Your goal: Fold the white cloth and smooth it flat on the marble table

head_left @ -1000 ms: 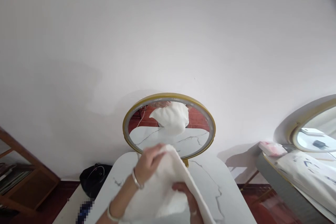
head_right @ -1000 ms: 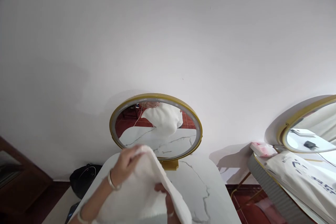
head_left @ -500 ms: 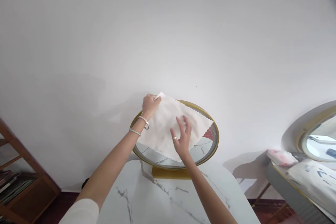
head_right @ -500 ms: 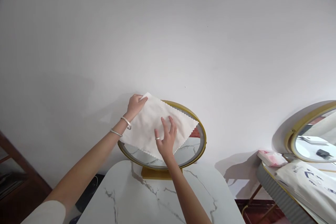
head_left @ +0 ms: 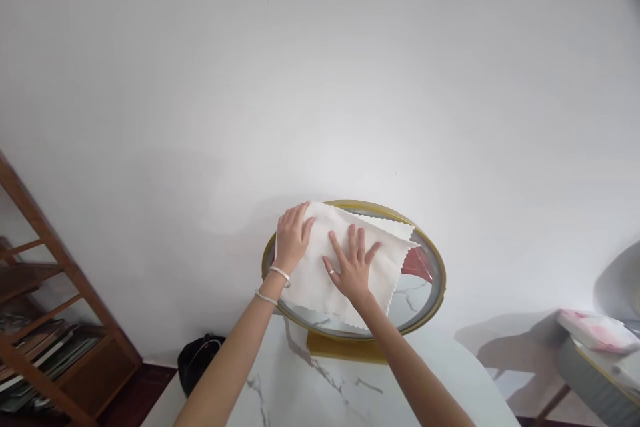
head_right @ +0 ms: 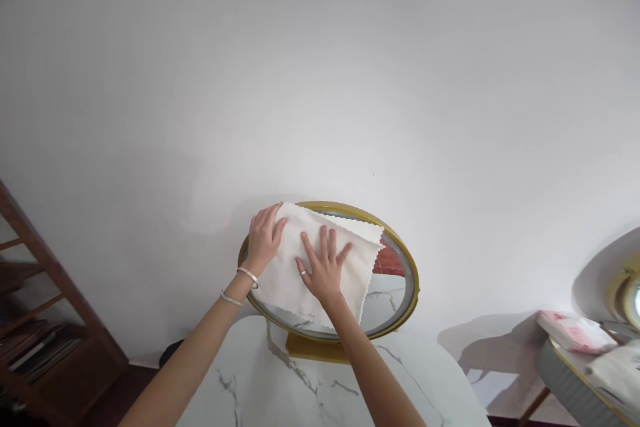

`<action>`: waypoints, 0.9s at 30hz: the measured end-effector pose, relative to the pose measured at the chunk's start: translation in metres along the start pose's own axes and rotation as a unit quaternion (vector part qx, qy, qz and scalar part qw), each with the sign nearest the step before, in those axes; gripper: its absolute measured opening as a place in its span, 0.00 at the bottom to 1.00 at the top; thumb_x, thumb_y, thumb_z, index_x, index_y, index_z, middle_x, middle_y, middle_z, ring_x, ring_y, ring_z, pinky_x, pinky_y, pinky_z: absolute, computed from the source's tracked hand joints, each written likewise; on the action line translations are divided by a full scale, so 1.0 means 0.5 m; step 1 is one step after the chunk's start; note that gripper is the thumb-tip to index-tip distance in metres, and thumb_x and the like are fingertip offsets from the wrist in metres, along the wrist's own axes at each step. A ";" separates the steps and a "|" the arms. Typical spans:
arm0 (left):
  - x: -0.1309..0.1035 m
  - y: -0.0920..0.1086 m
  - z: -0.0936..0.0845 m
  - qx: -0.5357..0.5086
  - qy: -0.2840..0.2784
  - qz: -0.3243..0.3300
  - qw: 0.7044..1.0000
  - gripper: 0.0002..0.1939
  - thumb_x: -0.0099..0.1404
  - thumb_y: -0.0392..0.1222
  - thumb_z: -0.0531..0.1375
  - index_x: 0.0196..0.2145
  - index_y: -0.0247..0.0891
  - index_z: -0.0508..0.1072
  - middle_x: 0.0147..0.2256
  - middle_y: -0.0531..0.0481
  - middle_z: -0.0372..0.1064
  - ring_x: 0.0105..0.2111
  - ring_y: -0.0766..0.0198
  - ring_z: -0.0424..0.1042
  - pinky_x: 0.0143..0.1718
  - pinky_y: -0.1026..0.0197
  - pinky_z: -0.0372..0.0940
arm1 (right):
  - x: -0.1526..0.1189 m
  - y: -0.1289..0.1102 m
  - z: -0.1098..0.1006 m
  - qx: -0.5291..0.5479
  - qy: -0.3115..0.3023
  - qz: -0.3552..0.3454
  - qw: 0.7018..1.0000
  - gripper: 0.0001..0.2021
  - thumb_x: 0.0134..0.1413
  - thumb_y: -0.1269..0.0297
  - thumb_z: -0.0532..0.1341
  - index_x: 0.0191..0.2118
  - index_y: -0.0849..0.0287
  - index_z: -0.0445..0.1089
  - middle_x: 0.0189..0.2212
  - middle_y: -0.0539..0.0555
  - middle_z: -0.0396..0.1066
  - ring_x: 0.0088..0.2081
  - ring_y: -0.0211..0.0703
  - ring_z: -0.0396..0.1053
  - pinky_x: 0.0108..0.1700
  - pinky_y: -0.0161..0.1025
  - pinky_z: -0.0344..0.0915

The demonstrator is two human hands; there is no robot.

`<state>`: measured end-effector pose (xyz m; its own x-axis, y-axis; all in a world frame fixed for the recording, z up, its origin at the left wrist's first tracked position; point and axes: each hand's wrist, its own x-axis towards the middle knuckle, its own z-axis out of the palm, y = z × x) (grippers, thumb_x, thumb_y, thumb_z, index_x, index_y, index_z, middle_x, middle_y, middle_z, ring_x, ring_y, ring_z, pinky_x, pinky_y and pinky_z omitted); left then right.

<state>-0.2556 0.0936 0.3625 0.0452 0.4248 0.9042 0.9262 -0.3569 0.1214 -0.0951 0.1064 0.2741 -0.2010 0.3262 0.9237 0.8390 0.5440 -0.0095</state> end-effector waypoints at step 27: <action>0.078 0.088 -0.001 -0.049 -0.012 -0.053 0.997 0.20 0.73 0.45 0.45 0.32 0.39 0.73 0.31 0.47 0.74 0.35 0.61 0.71 0.39 0.61 0.59 | 0.170 0.087 -0.056 -0.066 0.152 -0.017 0.986 0.19 0.60 0.53 0.57 0.53 0.54 0.69 0.48 0.59 0.68 0.52 0.55 0.62 0.60 0.61 0.46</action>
<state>-0.2134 0.0939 0.4032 -0.0407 0.4842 0.8740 0.8857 -0.3874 0.2558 -0.0615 0.1360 0.3631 -0.0867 0.0507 0.9949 0.8968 0.4389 0.0558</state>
